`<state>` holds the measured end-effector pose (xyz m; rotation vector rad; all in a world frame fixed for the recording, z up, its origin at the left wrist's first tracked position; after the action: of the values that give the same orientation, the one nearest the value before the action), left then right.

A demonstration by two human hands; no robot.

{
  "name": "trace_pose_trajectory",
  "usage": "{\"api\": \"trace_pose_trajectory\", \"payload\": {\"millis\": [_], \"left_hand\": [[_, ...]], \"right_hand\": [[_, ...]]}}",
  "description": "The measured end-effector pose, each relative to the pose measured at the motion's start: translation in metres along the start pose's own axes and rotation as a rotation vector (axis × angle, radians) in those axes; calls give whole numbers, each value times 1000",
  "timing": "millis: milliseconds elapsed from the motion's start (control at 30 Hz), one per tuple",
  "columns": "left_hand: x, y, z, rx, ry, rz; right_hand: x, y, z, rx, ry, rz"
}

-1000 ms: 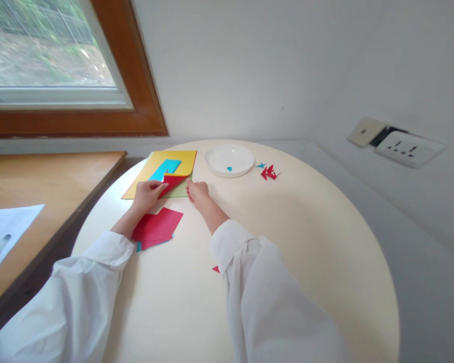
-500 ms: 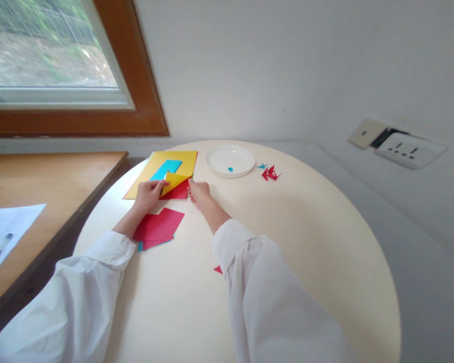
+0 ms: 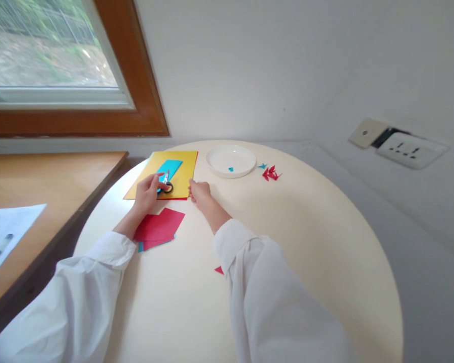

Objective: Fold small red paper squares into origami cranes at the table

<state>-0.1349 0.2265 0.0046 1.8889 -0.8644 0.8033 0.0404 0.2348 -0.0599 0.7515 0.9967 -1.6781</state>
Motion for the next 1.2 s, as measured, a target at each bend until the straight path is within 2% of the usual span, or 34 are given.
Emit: {"api": "trace_pose_trajectory", "payload": {"millis": [333, 500, 667, 867, 933, 1000, 1100, 1167, 1200], "left_hand": [[-6, 4, -1, 21, 37, -68], [-7, 1, -3, -4, 36, -70], [3, -2, -6, -40, 19, -124], [26, -9, 0, -207, -24, -338], [41, -15, 14, -281, -59, -409], [63, -26, 39, -376, -127, -455], [102, -51, 95, -521, -247, -491], [132, -76, 142, -681, -432, -548], [143, -86, 161, -731, -482, -544]], "right_hand": [[2, -1, -4, -13, 3, 10], [-4, 2, 6, -64, 4, 28], [-30, 28, 30, -92, 78, 83], [-56, 69, 73, -143, 197, 260], [-55, 80, 90, -203, 211, 343], [-54, 83, 111, -328, 300, 564], [-42, 99, 131, -412, 308, 680], [-34, 112, 136, -413, 293, 682], [-30, 117, 137, -418, 292, 650]]}}
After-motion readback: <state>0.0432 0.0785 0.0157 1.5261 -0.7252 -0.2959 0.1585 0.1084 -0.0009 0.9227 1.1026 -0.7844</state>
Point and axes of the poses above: each hand's wrist, its own z-axis away from the middle knuckle, its own y-axis out of the back of the hand, x = y × z, the point moved 10 cm from there along -z, towards the middle knuckle, and after that the axes turned 7 degrees about -z, right-handed, at the moved point
